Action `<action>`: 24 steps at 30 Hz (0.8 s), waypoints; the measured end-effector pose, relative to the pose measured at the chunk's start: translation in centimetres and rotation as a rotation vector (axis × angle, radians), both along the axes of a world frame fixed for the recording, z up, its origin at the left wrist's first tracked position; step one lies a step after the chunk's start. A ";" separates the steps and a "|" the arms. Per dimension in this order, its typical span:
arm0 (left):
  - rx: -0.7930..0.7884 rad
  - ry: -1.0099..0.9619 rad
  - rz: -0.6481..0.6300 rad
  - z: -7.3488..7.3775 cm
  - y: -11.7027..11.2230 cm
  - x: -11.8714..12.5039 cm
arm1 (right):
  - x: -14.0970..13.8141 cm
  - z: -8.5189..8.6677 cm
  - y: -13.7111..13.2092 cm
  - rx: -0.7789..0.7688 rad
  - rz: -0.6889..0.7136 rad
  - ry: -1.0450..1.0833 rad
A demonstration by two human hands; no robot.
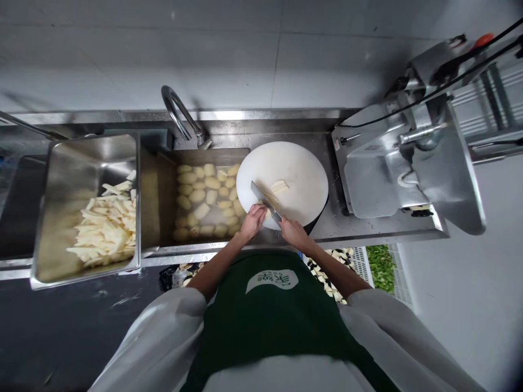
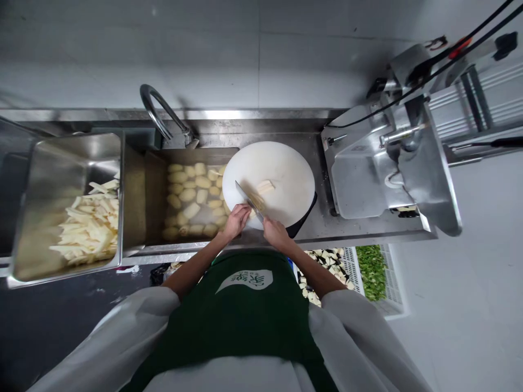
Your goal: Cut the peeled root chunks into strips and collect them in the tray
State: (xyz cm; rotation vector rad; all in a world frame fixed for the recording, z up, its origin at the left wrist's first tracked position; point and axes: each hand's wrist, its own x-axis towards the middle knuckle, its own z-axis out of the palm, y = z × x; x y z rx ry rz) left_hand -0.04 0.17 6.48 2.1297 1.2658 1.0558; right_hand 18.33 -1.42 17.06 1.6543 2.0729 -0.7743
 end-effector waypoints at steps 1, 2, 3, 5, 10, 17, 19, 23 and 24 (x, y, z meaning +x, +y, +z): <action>0.006 -0.003 0.012 -0.1 -0.2 -0.1 | 0.1 0.1 0.0 0.007 0.006 0.005; 0.007 0.003 0.023 -0.2 -0.3 -0.1 | 0.2 0.3 -0.1 0.017 0.015 0.008; 0.004 0.013 0.031 -0.3 -0.4 -0.2 | 0.4 0.6 -0.2 0.031 0.022 0.006; -0.007 0.031 0.026 -0.5 -0.5 -0.1 | 0.9 1.4 -0.8 0.058 0.027 -0.010; -0.031 0.027 0.000 -0.6 -0.4 0.2 | 1.2 2.6 -2.0 0.047 0.052 -0.032; -0.032 0.030 0.046 -0.8 0.7 -1.2 | -0.9 0.6 -0.7 0.028 0.008 0.010; -0.028 0.032 0.030 -0.8 0.8 -1.6 | -1.2 0.1 -0.4 0.032 0.005 0.025; -0.028 0.004 0.062 -0.8 0.6 -1.5 | -1.4 -0.5 -0.4 0.053 0.013 0.045; -0.038 -0.003 0.070 -0.8 0.5 -1.4 | -1.6 -0.6 -0.4 0.057 0.014 0.044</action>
